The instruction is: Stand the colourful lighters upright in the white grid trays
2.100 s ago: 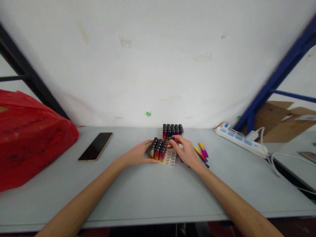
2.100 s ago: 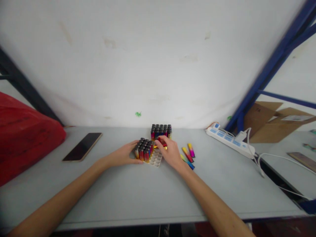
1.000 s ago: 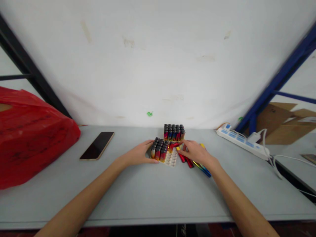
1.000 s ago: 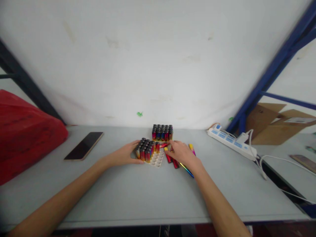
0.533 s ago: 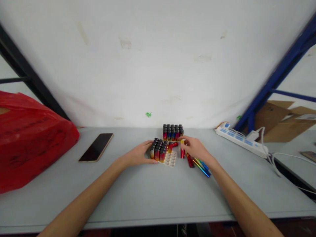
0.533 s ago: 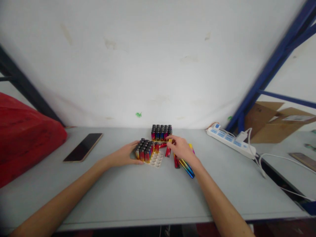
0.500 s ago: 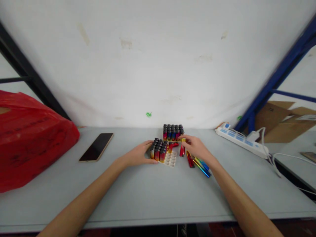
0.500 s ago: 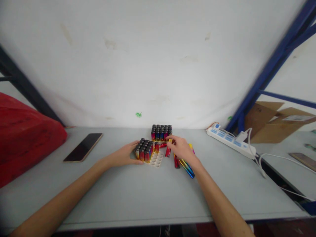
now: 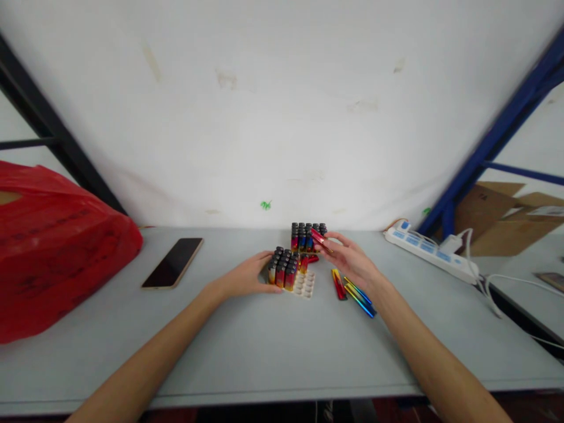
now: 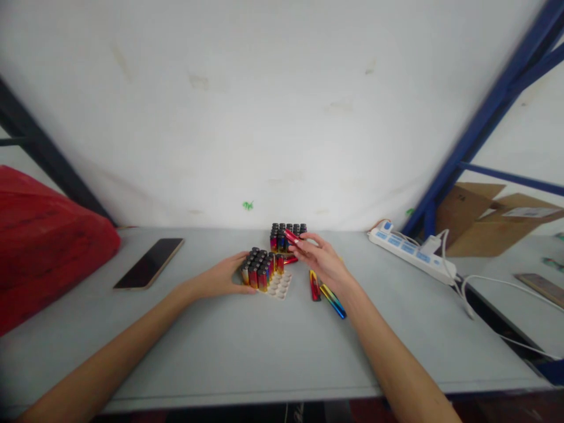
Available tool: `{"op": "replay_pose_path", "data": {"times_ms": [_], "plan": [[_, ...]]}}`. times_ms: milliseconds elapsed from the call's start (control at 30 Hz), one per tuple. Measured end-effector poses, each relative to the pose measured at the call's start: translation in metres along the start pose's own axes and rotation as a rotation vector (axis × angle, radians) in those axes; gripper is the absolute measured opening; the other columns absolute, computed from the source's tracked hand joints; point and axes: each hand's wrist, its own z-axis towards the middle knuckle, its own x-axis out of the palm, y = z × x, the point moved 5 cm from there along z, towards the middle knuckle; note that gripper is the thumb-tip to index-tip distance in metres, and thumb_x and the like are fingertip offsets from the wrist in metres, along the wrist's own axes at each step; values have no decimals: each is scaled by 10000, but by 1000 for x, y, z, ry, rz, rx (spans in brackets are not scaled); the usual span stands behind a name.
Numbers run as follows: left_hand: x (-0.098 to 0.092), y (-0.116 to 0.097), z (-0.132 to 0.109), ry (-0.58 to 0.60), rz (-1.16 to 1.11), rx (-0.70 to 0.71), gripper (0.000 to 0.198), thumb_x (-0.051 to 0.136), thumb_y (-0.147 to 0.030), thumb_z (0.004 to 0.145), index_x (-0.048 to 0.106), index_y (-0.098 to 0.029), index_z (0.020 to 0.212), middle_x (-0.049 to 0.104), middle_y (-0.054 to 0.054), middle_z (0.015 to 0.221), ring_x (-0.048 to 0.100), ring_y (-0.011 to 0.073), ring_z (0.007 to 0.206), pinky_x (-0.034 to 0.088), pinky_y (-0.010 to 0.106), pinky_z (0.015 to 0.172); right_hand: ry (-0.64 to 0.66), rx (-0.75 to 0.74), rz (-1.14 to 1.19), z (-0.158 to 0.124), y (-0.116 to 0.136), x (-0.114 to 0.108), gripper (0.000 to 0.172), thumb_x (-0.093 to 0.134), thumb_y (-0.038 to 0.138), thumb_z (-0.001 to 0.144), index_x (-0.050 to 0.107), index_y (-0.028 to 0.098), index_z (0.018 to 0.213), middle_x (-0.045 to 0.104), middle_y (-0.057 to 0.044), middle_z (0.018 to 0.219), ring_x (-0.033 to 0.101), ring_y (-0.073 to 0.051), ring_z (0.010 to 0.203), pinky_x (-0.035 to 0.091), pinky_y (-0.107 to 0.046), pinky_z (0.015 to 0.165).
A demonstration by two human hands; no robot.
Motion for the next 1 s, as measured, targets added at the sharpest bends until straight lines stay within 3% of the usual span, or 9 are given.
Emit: {"op": "replay_pose_path", "data": {"times_ms": [167,267,367,500,600,700,867,1000], "plan": [[-1,-1,0,-6,-17,15,881,773,-594,742,463,-202,1468,484,117,1523,453,356,1396,325,463,1214,13,37,-67,0,-10,6,408,697,261,796,638,237,1199,715,-46,980,705,-176,822,573,-326,787],[0,0,0,-5,-19,16,886,780,-588,739,469,-187,1466,491,114,1516,460,351,1390,326,442,1218,37,39,-73,0,-12,12,342,713,281,773,651,207,1101,673,-17,837,662,-155,725,531,-277,675],[1,2,0,-4,-14,8,906,778,-606,735,462,-184,1472,483,121,1522,460,355,1389,329,452,1215,83,-21,-103,-1,-12,17,275,736,368,779,625,201,968,627,19,787,549,-91,581,410,-217,523],[0,0,1,-4,-14,10,915,780,-614,732,447,-207,1481,476,125,1528,458,350,1392,321,473,1214,98,-86,-221,-2,-12,19,351,664,548,844,509,238,896,601,60,734,340,-52,438,234,-206,421],[0,-1,1,0,-18,4,906,780,-609,735,452,-208,1478,474,118,1530,456,342,1395,318,454,1216,151,-105,-336,-5,-13,23,365,594,597,886,498,245,894,478,90,568,276,-73,428,188,-210,416],[0,-1,1,5,-15,4,893,778,-608,736,465,-202,1467,476,119,1527,455,341,1396,318,441,1215,151,-189,-466,-8,-12,28,370,572,598,903,520,233,872,395,85,559,296,-90,467,214,-226,440],[0,0,0,3,-7,4,886,771,-617,739,458,-224,1469,488,113,1516,467,335,1388,334,441,1201,49,-406,-882,-12,-9,31,461,532,563,930,434,205,658,362,49,597,337,-106,564,244,-257,528],[1,2,1,1,3,11,895,770,-627,738,463,-206,1466,480,122,1520,458,337,1394,325,435,1206,-87,-430,-1049,-11,-12,25,473,505,503,929,383,198,589,328,45,556,316,-104,551,211,-275,545]]}}
